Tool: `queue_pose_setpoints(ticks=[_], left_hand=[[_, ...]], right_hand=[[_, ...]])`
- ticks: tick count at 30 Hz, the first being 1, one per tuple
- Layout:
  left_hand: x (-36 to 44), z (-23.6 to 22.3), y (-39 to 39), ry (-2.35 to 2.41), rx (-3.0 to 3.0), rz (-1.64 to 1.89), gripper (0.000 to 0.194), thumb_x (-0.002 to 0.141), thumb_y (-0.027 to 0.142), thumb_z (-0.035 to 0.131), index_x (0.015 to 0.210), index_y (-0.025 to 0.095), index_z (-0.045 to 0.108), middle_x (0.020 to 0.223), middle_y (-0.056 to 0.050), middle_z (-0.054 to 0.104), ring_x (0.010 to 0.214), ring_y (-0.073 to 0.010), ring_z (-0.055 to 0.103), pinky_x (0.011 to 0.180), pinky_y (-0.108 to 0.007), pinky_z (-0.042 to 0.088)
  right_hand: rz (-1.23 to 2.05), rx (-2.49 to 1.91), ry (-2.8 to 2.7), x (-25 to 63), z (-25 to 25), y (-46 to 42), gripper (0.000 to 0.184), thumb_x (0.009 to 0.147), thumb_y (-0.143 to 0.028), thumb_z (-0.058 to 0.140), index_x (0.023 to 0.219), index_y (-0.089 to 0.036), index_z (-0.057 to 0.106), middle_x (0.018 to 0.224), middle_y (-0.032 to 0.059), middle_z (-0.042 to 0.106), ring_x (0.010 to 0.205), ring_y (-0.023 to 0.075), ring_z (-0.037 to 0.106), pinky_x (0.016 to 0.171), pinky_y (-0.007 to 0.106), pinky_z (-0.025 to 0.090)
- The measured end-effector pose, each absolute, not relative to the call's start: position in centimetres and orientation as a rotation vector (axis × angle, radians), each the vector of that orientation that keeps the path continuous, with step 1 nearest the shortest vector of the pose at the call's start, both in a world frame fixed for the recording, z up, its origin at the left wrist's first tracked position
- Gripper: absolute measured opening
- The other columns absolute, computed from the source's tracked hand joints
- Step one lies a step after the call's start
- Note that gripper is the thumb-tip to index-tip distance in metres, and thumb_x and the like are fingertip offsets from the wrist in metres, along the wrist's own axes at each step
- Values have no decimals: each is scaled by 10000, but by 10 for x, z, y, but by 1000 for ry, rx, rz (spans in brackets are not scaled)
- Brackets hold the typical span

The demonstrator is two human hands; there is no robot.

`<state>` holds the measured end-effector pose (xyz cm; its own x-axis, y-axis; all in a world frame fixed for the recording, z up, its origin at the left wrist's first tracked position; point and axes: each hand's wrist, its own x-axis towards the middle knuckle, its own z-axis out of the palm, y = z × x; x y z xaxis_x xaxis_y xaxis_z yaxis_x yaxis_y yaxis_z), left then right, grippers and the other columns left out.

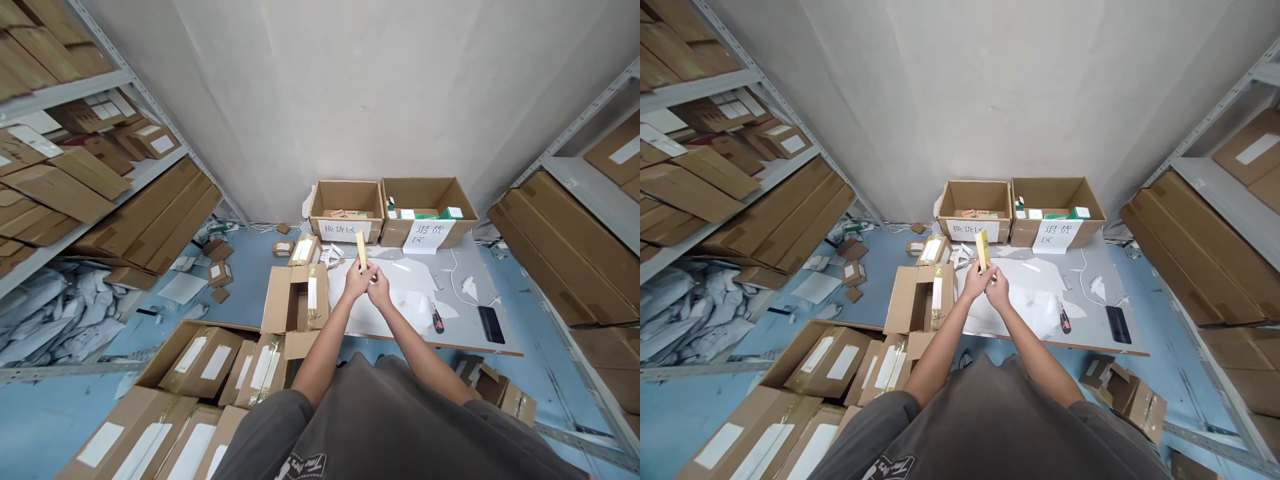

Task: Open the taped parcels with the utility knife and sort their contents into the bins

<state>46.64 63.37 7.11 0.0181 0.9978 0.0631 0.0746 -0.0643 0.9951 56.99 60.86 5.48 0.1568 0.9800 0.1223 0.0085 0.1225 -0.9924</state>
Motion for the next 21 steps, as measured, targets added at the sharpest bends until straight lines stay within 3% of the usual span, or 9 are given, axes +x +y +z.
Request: queue_pose_setpoints(ticks=[3,7,12,17,21], left_hand=[[455,72,641,1113,1111,1227,450,907,540,799,1192,198,734,1140,-106,804,1075,-279,762,981,-422,615],[433,70,648,946,864,1138,513,876,514,834,1247,174,730,1250,-162,810,1187,-346,767,1042,-513,612],[415,71,649,860,826,1040,575,841,476,885,1298,157,745,1281,-171,810,1264,-368,747,1103,-547,596],[405,68,648,865,760,1012,615,843,478,876,1350,163,729,1308,-173,800,1276,-361,744,1098,-549,606],[406,69,649,847,775,1005,692,801,513,911,1371,168,723,1317,-174,795,1254,-362,752,1083,-536,614]], right_hand=[[1076,-1121,-1168,582,59,606,522,753,-457,871,1242,-301,775,1446,77,728,1405,318,634,1154,484,559],[1115,-1195,-1000,604,60,615,603,711,-496,930,1258,-301,768,1431,85,735,1402,330,632,1141,492,572],[1380,-1200,-751,618,60,629,837,560,-440,1025,1316,-297,697,1217,65,821,1166,333,775,958,462,671],[1536,-1117,-676,625,66,631,645,543,-480,1023,1057,-271,695,1038,45,851,1046,340,823,896,468,698],[1554,-1080,-666,624,72,630,705,496,-430,1061,1025,-288,617,1025,45,857,1068,367,824,899,509,702]])
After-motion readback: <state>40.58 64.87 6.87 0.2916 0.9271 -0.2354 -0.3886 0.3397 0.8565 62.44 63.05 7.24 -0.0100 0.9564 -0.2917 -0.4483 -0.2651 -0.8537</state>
